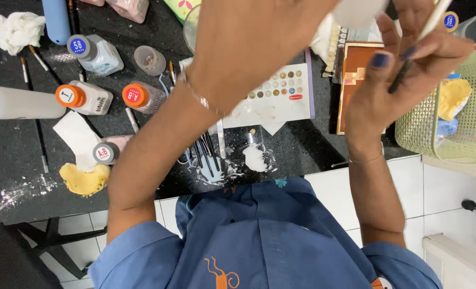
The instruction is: The person dispenses liquid from a bottle onto a white powder on a mixing pad, mixes it with a spatula, and applies the mixture to a small dental restoration. They then trim and shape the restoration with scissors and a scalpel-like hand tool while comparing it against a shade guide.
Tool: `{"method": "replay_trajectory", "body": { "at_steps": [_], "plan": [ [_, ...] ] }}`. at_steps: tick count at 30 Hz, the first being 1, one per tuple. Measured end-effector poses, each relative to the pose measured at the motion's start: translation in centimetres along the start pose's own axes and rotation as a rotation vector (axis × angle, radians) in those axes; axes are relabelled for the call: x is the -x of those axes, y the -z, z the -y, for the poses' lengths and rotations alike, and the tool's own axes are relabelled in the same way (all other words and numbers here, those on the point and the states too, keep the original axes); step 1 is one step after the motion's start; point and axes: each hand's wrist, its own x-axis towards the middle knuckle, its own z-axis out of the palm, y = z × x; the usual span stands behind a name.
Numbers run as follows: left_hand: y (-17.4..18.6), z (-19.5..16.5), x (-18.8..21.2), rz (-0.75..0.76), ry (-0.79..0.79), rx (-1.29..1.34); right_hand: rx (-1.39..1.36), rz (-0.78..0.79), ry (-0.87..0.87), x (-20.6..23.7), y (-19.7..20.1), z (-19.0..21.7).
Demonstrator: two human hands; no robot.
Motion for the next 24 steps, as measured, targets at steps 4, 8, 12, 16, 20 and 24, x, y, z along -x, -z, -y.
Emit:
{"method": "replay_trajectory", "body": {
  "at_steps": [4,8,12,16,20,24],
  "plan": [
    [1.4,-4.1,-0.8,-0.016,0.252,0.621,-0.513,-0.057,-0.262,1.2,1.1,2.5],
    [3.0,-4.9,-0.1,0.156,0.426,0.917,-0.556,-0.109,-0.405,3.1,2.6,3.4],
    [6.2,-3.0,2.8,0.187,0.501,0.844,-0.429,-0.195,-0.515,4.3,4.0,2.2],
    [8.7,-2.1,5.3,0.204,0.584,0.645,-0.363,-0.246,-0.573,5.2,4.8,1.9],
    [9.7,-2.7,7.3,0.215,0.557,0.416,-0.403,-0.195,-0.653,6.0,5.4,2.9],
    [9.1,-3.0,9.8,0.181,0.624,0.344,-0.452,-0.148,-0.594,6.1,5.5,3.2]
  ]
}}
